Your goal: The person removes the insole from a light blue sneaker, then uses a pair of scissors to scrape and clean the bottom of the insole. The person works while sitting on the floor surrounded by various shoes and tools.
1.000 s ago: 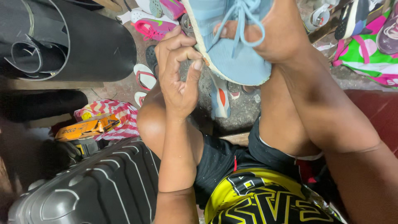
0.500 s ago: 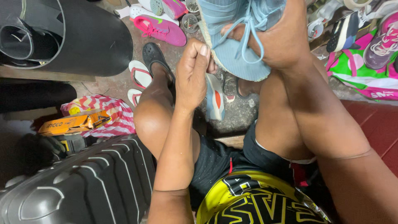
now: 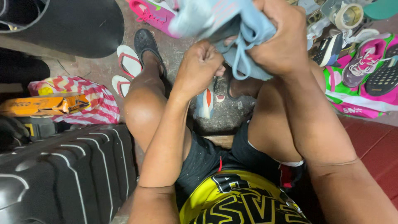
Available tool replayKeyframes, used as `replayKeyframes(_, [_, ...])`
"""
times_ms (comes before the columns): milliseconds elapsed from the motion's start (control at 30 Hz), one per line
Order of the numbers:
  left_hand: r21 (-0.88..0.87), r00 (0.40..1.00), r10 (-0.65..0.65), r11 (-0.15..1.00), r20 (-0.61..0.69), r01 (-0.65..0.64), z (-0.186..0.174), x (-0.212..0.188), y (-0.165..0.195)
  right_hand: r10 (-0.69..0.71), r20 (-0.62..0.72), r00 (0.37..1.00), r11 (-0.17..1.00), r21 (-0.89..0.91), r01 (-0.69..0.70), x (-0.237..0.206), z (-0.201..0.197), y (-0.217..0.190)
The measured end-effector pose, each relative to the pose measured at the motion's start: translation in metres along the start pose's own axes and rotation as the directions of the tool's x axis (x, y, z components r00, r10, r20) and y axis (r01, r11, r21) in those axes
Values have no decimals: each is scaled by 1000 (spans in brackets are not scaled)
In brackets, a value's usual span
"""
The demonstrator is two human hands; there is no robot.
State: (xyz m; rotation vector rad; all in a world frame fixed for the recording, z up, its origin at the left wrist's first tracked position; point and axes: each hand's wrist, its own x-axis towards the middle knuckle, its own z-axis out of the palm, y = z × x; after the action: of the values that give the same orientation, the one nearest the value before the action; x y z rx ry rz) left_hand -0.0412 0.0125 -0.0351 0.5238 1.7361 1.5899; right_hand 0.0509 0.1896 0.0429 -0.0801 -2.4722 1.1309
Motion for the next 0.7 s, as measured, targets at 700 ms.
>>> replayKeyframes(700, [-282, 971, 133, 956, 199, -73, 0, -8, -1, 127, -32, 991, 906, 411, -103, 1, -14, 6])
